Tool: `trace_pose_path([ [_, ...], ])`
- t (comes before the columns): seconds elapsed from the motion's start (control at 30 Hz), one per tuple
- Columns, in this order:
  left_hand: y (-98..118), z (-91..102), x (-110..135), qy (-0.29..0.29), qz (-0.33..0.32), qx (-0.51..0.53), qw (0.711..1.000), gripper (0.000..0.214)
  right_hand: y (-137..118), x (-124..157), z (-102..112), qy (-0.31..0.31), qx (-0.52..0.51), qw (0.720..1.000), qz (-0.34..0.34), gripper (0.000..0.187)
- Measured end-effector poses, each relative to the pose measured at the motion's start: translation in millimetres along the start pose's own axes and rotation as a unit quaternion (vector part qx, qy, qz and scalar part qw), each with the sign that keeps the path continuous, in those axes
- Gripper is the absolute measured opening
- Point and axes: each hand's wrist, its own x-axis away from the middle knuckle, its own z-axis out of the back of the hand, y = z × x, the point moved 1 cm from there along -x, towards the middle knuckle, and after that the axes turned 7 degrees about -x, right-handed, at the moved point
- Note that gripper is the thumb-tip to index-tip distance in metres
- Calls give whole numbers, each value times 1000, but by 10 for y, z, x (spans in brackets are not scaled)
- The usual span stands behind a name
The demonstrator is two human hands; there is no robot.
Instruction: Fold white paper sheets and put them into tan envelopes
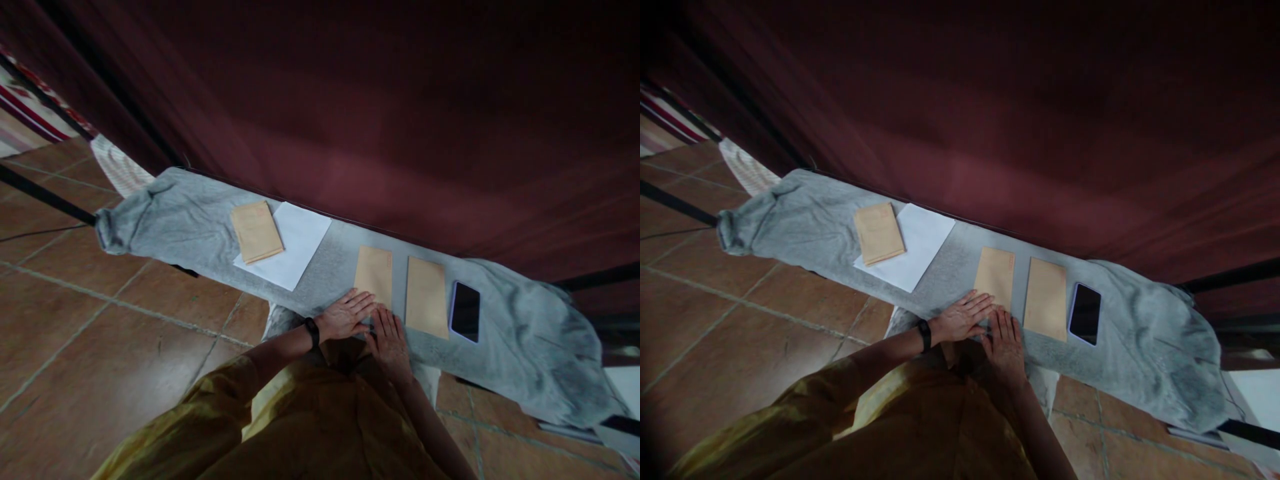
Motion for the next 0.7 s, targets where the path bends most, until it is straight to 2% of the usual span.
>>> trace_pose_path([
  [0.17,-2,4,51,6,-22,-6,1000,67,134,-17,67,-1,-73,997,-17,52],
  [0.37,-45,-64,63,14,-41,-46,998,62,177,-160,101,48,-138,983,-107,47],
  [0.5,-60,-68,59,8,-49,-91,995,63,174,-250,109,91,-151,964,-201,49],
  [0.6,-67,-61,60,10,-53,-102,993,63,198,-310,145,81,-160,945,-272,50],
  [0.7,-76,-71,59,10,-54,-103,993,63,230,-378,196,55,-181,933,-306,47],
])
